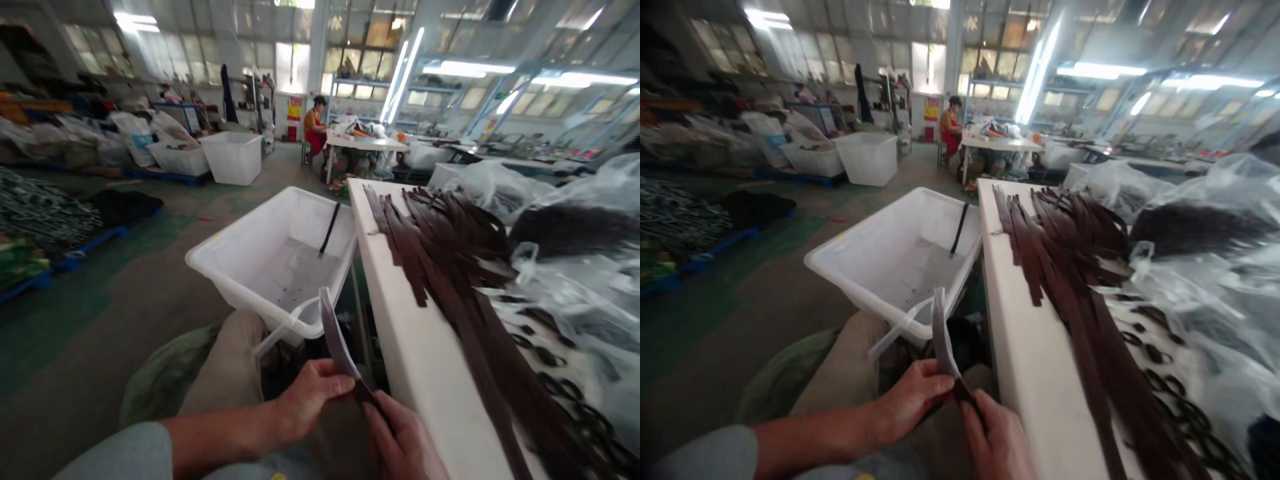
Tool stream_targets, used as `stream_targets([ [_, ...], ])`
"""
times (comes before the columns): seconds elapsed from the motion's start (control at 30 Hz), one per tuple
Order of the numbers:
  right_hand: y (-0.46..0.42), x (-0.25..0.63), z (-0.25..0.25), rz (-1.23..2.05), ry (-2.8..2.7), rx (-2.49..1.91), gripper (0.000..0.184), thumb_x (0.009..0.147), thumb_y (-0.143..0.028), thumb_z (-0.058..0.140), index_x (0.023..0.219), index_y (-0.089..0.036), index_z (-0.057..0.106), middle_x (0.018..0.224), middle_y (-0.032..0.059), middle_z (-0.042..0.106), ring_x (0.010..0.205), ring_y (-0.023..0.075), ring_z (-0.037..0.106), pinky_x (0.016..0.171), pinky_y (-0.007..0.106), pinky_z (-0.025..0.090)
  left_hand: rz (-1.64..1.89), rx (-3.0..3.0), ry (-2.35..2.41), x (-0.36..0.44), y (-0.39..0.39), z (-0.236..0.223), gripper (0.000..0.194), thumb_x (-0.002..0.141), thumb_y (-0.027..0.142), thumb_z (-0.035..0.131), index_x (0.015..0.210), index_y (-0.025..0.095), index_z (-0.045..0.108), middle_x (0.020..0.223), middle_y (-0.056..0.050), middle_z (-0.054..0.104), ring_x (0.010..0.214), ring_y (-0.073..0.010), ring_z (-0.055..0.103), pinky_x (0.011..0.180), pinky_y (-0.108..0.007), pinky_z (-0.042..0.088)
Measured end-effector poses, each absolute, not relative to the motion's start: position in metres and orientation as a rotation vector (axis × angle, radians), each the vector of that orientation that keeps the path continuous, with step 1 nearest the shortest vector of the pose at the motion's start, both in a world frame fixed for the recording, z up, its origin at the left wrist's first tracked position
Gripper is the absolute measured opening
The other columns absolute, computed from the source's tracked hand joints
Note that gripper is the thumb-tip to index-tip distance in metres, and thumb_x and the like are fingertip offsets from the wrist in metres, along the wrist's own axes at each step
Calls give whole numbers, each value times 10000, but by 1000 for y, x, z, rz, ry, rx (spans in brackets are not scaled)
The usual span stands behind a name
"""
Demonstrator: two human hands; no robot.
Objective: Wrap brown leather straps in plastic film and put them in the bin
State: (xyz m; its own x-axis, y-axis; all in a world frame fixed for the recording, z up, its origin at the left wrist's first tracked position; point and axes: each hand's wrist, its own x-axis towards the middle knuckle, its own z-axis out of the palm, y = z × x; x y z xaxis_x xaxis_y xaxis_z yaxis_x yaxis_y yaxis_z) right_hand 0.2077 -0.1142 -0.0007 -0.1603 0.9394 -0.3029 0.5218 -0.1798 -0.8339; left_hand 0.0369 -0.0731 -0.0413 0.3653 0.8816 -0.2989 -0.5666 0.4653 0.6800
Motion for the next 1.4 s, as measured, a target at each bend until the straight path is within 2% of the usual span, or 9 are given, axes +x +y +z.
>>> stream_targets([
  [0.13, -113, 207, -16, 1309, -1695, -1695, 396, 931, -532, 381, 723, -211, 484, 530, -38, 517, 386, 96, 479, 374, 190, 335, 1098, 282, 760, 35, -56, -40, 371, 617, 387, 867, 855, 132, 740, 838, -54, 729, 730, -126, 639, 661, -218, 471],
  [0.23, -110, 205, -13, 1276, -1736, -1674, 377, 945, -493, 377, 728, -209, 496, 538, -32, 539, 387, 95, 490, 376, 187, 332, 1150, 260, 769, 39, -52, -39, 349, 577, 348, 892, 805, 130, 740, 801, -41, 724, 723, -120, 637, 687, -221, 484],
  [0.43, -109, 203, -6, 1183, -1702, -1588, 355, 952, -496, 392, 820, -202, 542, 569, -24, 559, 413, 111, 525, 401, 200, 375, 989, 576, 680, 57, -75, -37, 260, 681, 287, 833, 846, 101, 754, 802, -59, 717, 743, -138, 633, 712, -244, 485],
  [0.53, -110, 206, -7, 1158, -1725, -1595, 363, 964, -473, 381, 752, -208, 511, 554, -26, 553, 412, 106, 530, 405, 194, 371, 1046, 492, 685, 51, -61, -32, 306, 690, 346, 826, 899, 135, 752, 828, -47, 719, 728, -123, 631, 684, -227, 480],
  [0.7, -108, 206, -8, 1082, -1757, -1592, 375, 967, -456, 384, 704, -211, 489, 547, -20, 562, 415, 106, 524, 406, 196, 355, 1087, 517, 752, 50, -57, -33, 267, 640, 317, 859, 795, 128, 750, 747, -26, 699, 664, -101, 598, 651, -209, 463],
  [0.9, -109, 208, -4, 1035, -1816, -1557, 343, 971, -418, 377, 726, -212, 498, 565, -15, 568, 459, 118, 543, 442, 204, 363, 1028, 530, 688, 51, -61, -30, 345, 673, 367, 834, 928, 143, 768, 841, -53, 727, 734, -132, 622, 690, -239, 495],
  [1.07, -108, 206, -5, 1021, -1830, -1627, 342, 965, -391, 395, 681, -214, 470, 556, -17, 577, 452, 109, 523, 446, 202, 323, 1213, 439, 796, 41, -43, -25, 290, 578, 347, 890, 748, 149, 764, 764, -29, 723, 672, -102, 610, 645, -204, 491],
  [1.23, -110, 205, -4, 1003, -1836, -1648, 314, 950, -370, 414, 690, -211, 492, 556, -14, 586, 451, 109, 504, 463, 210, 309, 1017, 658, 773, 42, -72, -38, 281, 657, 297, 847, 877, 139, 773, 883, -64, 745, 795, -150, 642, 756, -248, 506],
  [1.4, -112, 205, 3, 997, -1874, -1668, 327, 938, -349, 429, 641, -214, 433, 542, -15, 568, 472, 109, 497, 475, 212, 290, 1269, 508, 842, 28, -42, -26, 288, 635, 373, 852, 815, 169, 760, 867, -32, 741, 709, -109, 626, 668, -209, 500],
])
